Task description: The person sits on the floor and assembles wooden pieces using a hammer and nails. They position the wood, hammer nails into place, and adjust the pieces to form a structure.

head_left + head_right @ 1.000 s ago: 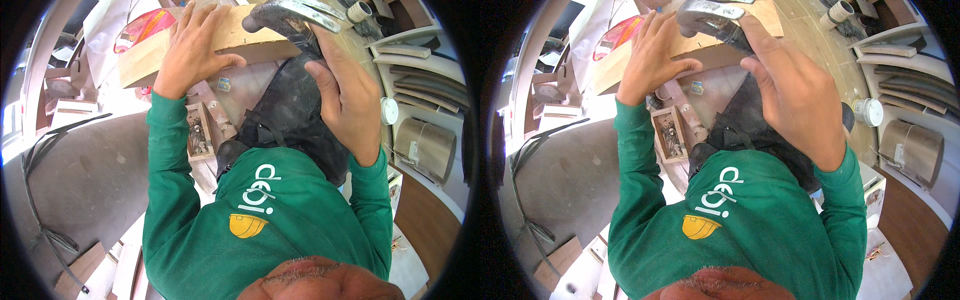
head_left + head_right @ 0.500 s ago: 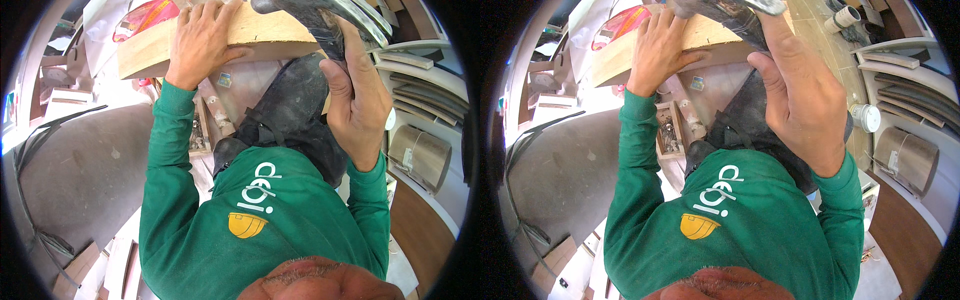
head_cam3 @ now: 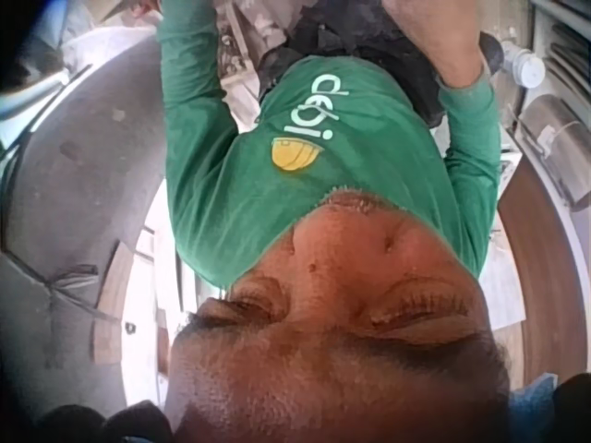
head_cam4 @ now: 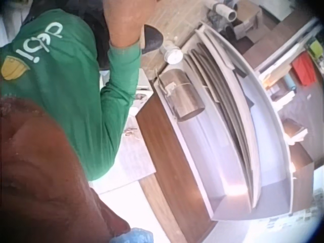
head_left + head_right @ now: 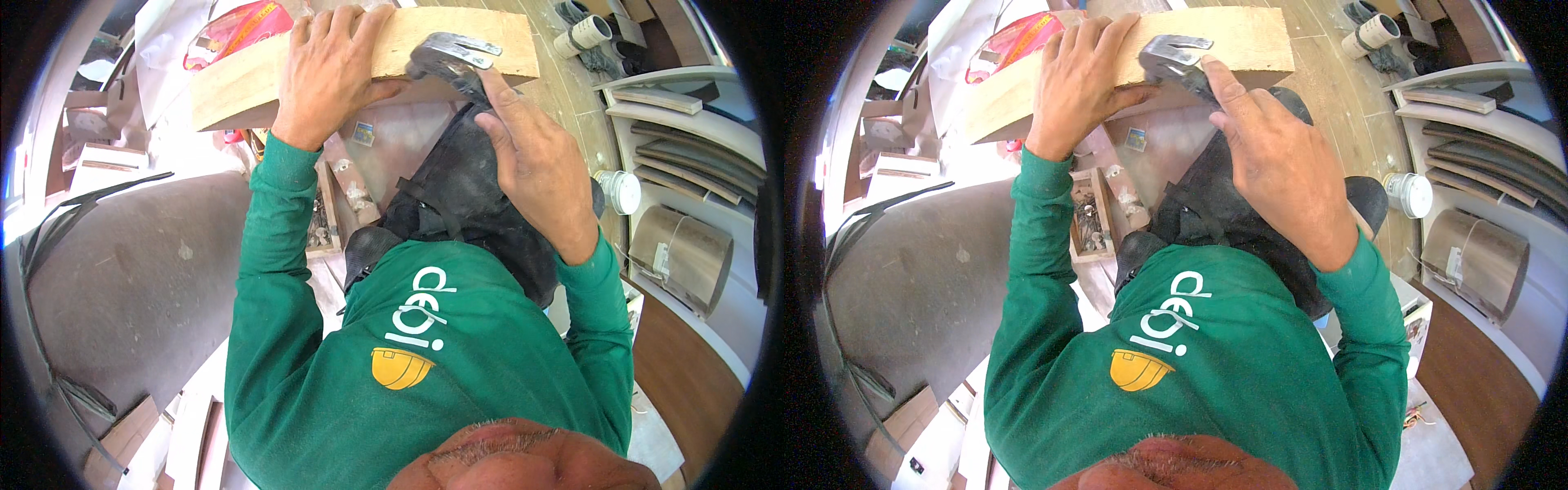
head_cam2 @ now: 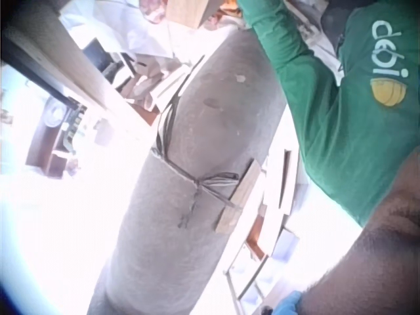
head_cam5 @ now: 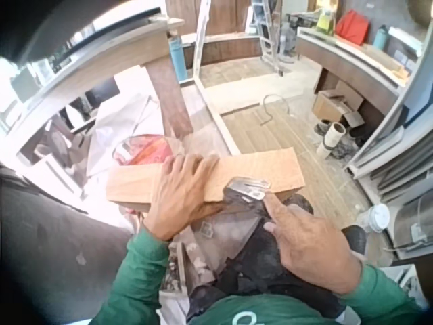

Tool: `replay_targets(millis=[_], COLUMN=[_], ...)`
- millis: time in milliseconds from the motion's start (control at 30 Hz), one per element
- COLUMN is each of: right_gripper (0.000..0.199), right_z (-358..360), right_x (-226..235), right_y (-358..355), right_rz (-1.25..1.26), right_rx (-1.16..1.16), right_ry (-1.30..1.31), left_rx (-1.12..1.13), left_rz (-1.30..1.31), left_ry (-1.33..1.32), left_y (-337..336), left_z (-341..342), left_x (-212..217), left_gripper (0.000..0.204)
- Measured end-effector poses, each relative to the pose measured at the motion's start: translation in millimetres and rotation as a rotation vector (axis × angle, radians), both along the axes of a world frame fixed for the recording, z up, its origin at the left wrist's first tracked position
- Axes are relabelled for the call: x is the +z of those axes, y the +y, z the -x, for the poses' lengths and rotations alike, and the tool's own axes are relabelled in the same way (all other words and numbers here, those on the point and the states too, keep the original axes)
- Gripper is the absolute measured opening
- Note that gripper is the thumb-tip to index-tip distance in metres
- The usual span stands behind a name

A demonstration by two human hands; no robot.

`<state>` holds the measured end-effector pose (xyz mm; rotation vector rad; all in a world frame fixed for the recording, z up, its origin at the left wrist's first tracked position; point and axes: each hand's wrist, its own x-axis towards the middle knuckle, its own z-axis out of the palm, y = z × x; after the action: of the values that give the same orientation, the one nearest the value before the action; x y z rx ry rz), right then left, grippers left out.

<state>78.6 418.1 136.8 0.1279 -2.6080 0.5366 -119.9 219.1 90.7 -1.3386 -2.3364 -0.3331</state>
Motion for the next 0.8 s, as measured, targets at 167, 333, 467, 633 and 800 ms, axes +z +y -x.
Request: replay_targets(millis=[167, 333, 467, 633, 800], right_gripper=[0.062, 0.061, 0.059, 0.059, 0.060], right_z=[-0.8, -3.8, -3.6, -2.5, -1.5], right_x=[9.4, -11.0, -3.6, -3.0, 10.4], right_y=[-4.6, -11.3, -8.6, -11.2, -7.1], right_rz=[0.093, 0.020, 0.024, -0.012, -0.121], right_rx=[-0.008, -0.075, -0.031, -0.091, -0.081], right_ry=[0.123, 0.008, 0.015, 0.075, -0.176], left_rx=[0.013, 0.018, -0.008, 0.001, 0.009], left_rz=[0.010, 0.006, -0.040, -0.003, -0.019], left_ry=[-0.002, -0.054, -0.010, 0.028, 0.030], left_y=[-1.9, 0.1, -0.8, -2.1, -2.2], left_z=[-0.1, -2.8, -1.3, 0.0, -2.2], left_x=[-0.9, 4.8, -1.9, -0.9, -3.3], left_gripper=[0.097, 0.097, 0.097, 0.097, 0.095])
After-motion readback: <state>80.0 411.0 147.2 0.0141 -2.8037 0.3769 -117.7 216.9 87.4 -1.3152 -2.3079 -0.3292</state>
